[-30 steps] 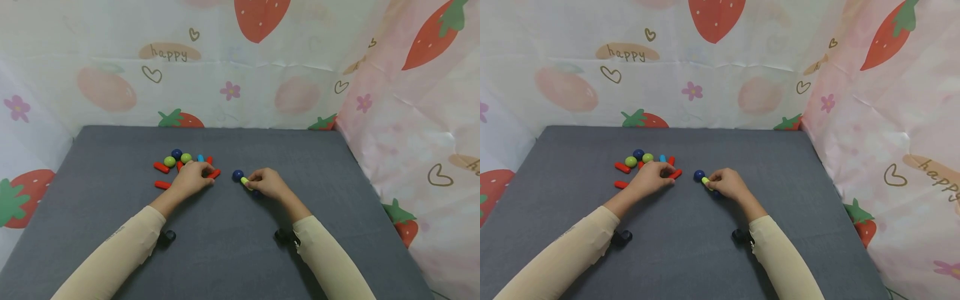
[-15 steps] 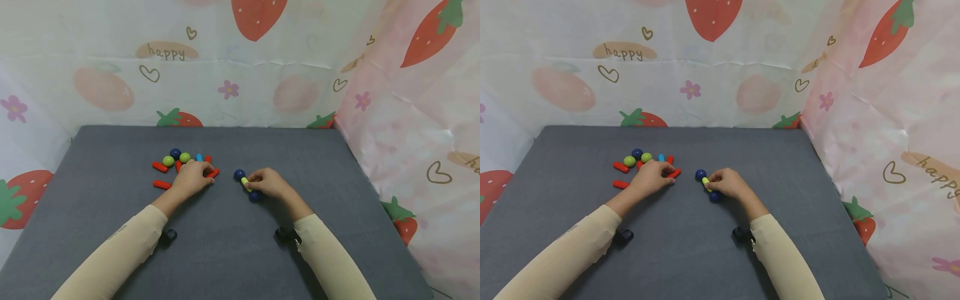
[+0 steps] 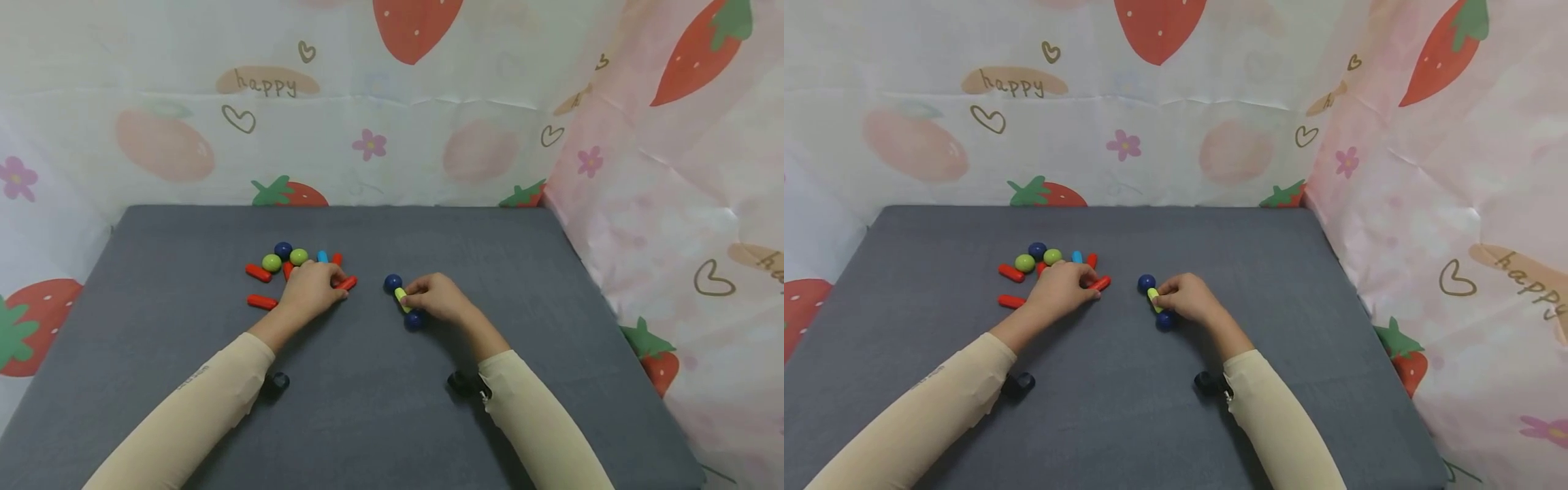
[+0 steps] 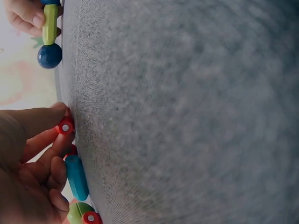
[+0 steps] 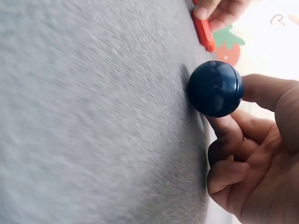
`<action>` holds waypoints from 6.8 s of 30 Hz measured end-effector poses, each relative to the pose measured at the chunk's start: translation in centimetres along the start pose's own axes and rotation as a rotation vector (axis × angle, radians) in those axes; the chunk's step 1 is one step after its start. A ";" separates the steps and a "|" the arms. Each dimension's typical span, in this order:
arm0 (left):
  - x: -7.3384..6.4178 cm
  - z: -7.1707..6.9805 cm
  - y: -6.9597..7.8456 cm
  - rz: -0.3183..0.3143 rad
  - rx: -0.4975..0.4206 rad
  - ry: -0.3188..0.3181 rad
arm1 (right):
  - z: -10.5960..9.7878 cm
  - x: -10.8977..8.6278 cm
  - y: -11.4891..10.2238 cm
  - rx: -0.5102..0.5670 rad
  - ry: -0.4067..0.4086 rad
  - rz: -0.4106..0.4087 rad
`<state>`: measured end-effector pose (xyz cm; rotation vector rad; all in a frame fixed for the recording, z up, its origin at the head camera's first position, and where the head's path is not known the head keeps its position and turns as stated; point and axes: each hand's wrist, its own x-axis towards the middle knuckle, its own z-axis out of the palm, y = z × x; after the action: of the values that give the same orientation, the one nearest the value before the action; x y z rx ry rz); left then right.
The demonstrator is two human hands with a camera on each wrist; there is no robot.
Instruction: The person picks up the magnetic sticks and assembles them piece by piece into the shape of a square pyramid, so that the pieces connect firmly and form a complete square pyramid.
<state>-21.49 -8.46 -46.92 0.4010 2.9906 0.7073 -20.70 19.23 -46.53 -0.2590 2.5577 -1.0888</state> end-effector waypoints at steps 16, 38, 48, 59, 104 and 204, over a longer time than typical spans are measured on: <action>0.8 0.7 1.1 0.082 -0.037 -0.038 | 1.4 -0.7 -0.1 0.121 0.099 0.101; 2.1 1.8 3.1 0.125 -0.032 -0.058 | 1.9 -1.0 -0.2 0.124 0.105 0.090; 1.9 1.8 3.2 0.125 -0.057 -0.063 | 0.6 -0.8 -0.2 0.004 0.015 0.033; 1.7 1.6 3.5 0.124 -0.049 -0.064 | -0.8 0.5 0.2 -0.057 0.080 -0.003; -1.8 -2.4 -2.0 0.089 -0.217 0.014 | 0.3 1.8 0.8 0.072 0.050 -0.091; 0.1 0.5 0.2 -0.032 -0.308 -0.058 | 0.6 1.6 1.0 0.044 0.077 -0.076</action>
<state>-21.49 -8.06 -47.28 0.3480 2.7624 1.1094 -21.95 19.10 -48.04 -0.3119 2.6072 -1.2032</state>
